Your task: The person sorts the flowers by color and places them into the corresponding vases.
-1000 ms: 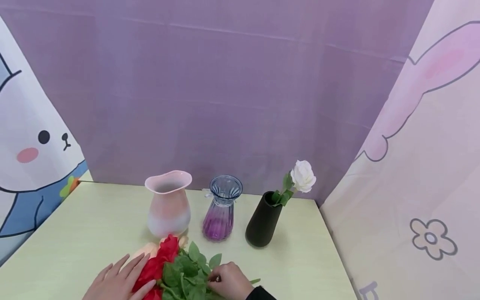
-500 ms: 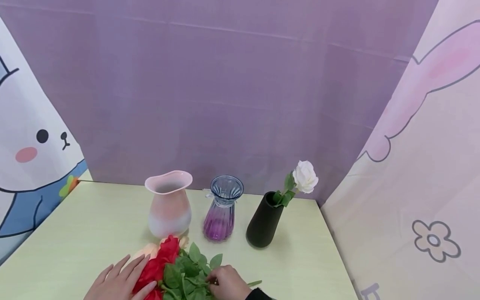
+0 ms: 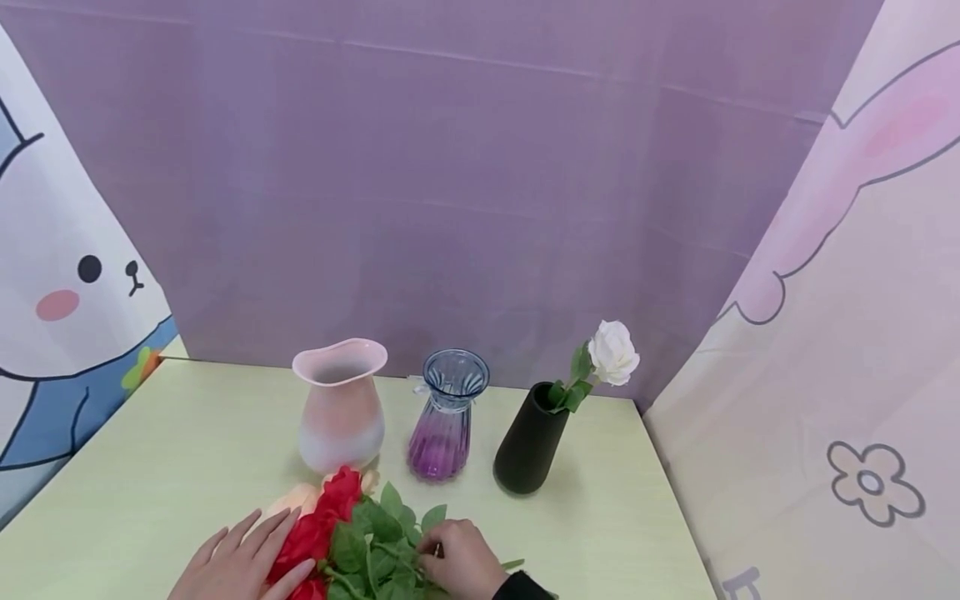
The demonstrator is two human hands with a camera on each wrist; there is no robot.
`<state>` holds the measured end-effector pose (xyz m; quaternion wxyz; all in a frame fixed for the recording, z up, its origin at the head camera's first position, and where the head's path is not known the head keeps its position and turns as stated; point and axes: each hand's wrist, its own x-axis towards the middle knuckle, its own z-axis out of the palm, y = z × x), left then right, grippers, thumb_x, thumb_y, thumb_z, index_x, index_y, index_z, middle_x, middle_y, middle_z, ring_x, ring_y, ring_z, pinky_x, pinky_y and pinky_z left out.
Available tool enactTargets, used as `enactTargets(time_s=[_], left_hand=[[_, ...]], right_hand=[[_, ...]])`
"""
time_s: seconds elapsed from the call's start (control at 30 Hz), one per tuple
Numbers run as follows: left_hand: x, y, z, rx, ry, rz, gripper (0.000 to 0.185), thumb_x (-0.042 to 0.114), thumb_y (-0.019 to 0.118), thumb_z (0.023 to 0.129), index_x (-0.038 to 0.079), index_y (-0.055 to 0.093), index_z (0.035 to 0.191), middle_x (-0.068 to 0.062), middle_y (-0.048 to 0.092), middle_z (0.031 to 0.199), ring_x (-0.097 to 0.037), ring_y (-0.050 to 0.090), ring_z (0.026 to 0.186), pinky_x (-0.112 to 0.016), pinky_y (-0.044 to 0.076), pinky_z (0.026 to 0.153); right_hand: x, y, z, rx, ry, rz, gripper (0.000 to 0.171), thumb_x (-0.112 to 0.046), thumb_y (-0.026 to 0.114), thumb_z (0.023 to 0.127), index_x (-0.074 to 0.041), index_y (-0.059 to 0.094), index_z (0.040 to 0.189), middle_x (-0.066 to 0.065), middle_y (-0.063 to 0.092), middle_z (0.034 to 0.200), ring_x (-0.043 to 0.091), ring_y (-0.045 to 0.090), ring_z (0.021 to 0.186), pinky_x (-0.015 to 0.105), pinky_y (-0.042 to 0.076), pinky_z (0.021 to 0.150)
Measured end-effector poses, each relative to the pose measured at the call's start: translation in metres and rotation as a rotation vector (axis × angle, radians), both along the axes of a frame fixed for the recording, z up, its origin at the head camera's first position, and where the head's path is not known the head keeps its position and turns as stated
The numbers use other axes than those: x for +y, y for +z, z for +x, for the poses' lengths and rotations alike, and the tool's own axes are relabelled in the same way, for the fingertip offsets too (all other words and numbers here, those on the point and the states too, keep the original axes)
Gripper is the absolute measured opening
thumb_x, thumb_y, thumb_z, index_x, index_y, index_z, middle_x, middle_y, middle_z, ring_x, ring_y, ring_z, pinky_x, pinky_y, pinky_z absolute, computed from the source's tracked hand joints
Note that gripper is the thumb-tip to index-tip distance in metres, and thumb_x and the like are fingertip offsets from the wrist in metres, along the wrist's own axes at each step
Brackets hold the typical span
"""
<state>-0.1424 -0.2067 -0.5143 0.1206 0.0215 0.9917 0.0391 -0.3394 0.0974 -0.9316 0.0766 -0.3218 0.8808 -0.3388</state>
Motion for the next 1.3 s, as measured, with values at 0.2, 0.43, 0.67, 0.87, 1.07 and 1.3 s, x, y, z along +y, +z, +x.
enactTargets(time_s=[0.2, 0.43, 0.67, 0.87, 1.07, 1.3], left_hand=[[0.002, 0.007, 0.002, 0.016, -0.004, -0.007, 0.093, 0.083, 0.040, 0.083, 0.011, 0.055, 0.141, -0.013, 0.058, 0.139, -0.049, 0.044, 0.130, -0.071, 0.036, 0.103], [-0.037, -0.090, -0.021, 0.126, -0.036, -0.054, 0.091, 0.087, 0.028, 0.084, 0.029, 0.037, 0.154, 0.001, 0.045, 0.153, -0.049, 0.025, 0.143, -0.076, 0.009, 0.112], [-0.057, -0.122, -0.034, 0.159, -0.070, -0.061, 0.091, 0.088, 0.025, 0.084, 0.033, 0.030, 0.156, 0.002, 0.043, 0.155, -0.047, 0.023, 0.146, -0.077, 0.006, 0.111], [-0.035, -0.060, -0.017, 0.109, -0.051, -0.026, 0.093, 0.087, 0.030, 0.084, 0.026, 0.038, 0.154, -0.004, 0.044, 0.154, -0.050, 0.024, 0.144, -0.077, 0.015, 0.110], [-0.006, 0.014, -0.001, 0.026, -0.028, 0.006, 0.095, 0.083, 0.037, 0.085, 0.010, 0.051, 0.144, -0.017, 0.054, 0.142, -0.052, 0.040, 0.132, -0.073, 0.031, 0.106], [-0.009, 0.012, -0.004, 0.055, -0.034, -0.016, 0.096, 0.084, 0.033, 0.086, 0.011, 0.049, 0.146, -0.017, 0.052, 0.144, -0.052, 0.037, 0.134, -0.073, 0.029, 0.107]], right_hand=[[0.003, 0.022, 0.006, 0.037, -0.048, -0.048, 0.006, -0.050, 0.062, 0.094, -0.049, 0.065, 0.099, -0.024, 0.063, 0.092, -0.003, 0.059, 0.077, 0.018, 0.047, 0.060], [0.008, 0.029, 0.004, 0.021, -0.116, -0.097, 0.011, -0.057, 0.062, 0.092, -0.049, 0.066, 0.098, -0.023, 0.063, 0.090, -0.004, 0.059, 0.076, 0.019, 0.049, 0.060], [0.013, 0.066, 0.008, 0.067, -0.145, -0.121, 0.007, -0.044, 0.069, 0.091, -0.046, 0.068, 0.098, -0.020, 0.065, 0.088, -0.002, 0.059, 0.073, 0.017, 0.045, 0.058], [0.017, 0.090, 0.011, 0.092, -0.178, -0.162, 0.008, -0.039, 0.074, 0.089, -0.043, 0.070, 0.094, -0.020, 0.065, 0.084, -0.003, 0.057, 0.069, 0.018, 0.045, 0.055], [0.018, 0.095, 0.007, 0.104, -0.216, -0.170, 0.011, -0.049, 0.071, 0.088, -0.044, 0.068, 0.097, -0.024, 0.064, 0.086, -0.002, 0.057, 0.069, 0.019, 0.047, 0.055], [0.018, 0.125, 0.007, 0.129, -0.256, -0.212, 0.011, -0.052, 0.069, 0.089, -0.045, 0.068, 0.097, -0.020, 0.067, 0.088, 0.000, 0.058, 0.069, 0.019, 0.048, 0.054]])
